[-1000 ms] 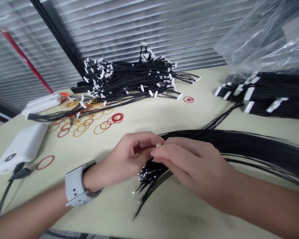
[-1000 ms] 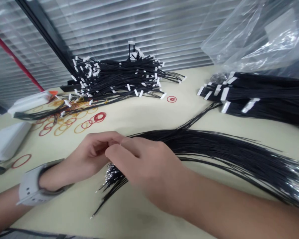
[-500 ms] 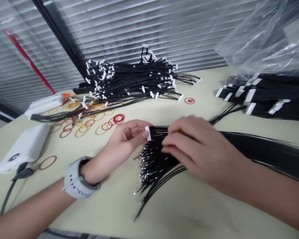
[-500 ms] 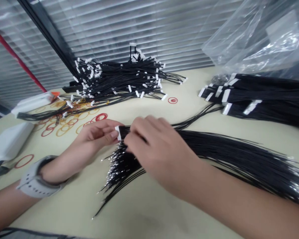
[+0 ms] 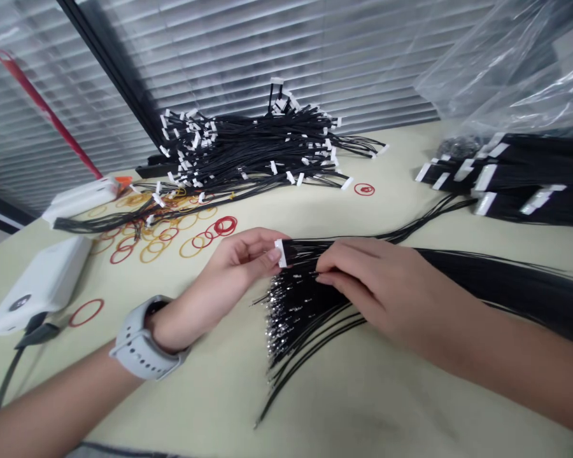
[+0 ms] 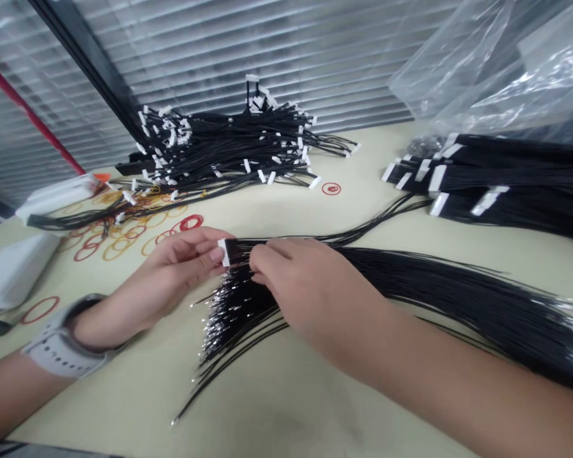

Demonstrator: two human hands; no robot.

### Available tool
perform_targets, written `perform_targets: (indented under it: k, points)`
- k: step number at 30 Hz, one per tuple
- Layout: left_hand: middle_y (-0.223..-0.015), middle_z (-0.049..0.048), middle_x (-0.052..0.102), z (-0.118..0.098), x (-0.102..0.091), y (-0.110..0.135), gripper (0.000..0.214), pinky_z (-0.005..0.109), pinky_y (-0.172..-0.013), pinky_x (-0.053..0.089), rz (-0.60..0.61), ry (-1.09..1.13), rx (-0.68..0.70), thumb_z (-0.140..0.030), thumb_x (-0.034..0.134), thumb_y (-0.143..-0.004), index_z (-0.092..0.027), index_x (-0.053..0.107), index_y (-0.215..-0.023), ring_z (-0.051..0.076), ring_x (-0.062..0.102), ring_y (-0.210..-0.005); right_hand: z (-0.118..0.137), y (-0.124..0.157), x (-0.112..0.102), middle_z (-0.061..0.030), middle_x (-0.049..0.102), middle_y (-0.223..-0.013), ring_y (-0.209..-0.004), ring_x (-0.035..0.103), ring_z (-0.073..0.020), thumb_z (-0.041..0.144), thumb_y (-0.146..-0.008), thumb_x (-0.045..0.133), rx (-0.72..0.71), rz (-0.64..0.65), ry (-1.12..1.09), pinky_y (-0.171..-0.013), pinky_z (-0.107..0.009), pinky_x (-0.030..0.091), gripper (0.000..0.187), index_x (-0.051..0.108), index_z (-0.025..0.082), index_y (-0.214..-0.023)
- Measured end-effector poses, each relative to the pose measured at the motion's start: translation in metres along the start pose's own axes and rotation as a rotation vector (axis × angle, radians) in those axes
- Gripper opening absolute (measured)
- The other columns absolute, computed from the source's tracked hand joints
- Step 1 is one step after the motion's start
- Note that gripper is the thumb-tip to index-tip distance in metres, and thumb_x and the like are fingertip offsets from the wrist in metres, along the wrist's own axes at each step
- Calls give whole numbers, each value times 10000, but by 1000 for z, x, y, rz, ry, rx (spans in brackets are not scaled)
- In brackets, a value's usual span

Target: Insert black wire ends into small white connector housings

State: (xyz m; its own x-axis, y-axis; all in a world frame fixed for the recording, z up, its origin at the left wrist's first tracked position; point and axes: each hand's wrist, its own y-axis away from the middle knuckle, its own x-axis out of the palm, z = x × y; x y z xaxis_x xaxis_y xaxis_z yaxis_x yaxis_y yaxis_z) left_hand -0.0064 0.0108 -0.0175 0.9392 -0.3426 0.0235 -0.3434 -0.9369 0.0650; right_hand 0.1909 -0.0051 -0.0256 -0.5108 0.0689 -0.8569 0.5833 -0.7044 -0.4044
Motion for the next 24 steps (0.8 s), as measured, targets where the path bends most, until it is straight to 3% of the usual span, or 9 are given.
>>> perform_targets:
  k: [9,24]
  points:
    - [-779,14,651,-4,3,3,117,208,-650,458,-21,-109,49,-185,599,-778,-162,615,-891,104,583,-692,6,-2,6,-5,556,-690,-616,481,-122,162,-840,418,162,-64,-78,-561,-252,349,153,536,174,-743]
    - [-725,12,627,-10,9,11,121,207,-586,432,14,-380,95,-179,547,-807,-154,599,-914,109,553,-664,3,-1,8,-26,573,-733,-679,517,-136,135,-838,411,34,-55,-54,-625,-270,380,148,548,158,-788]
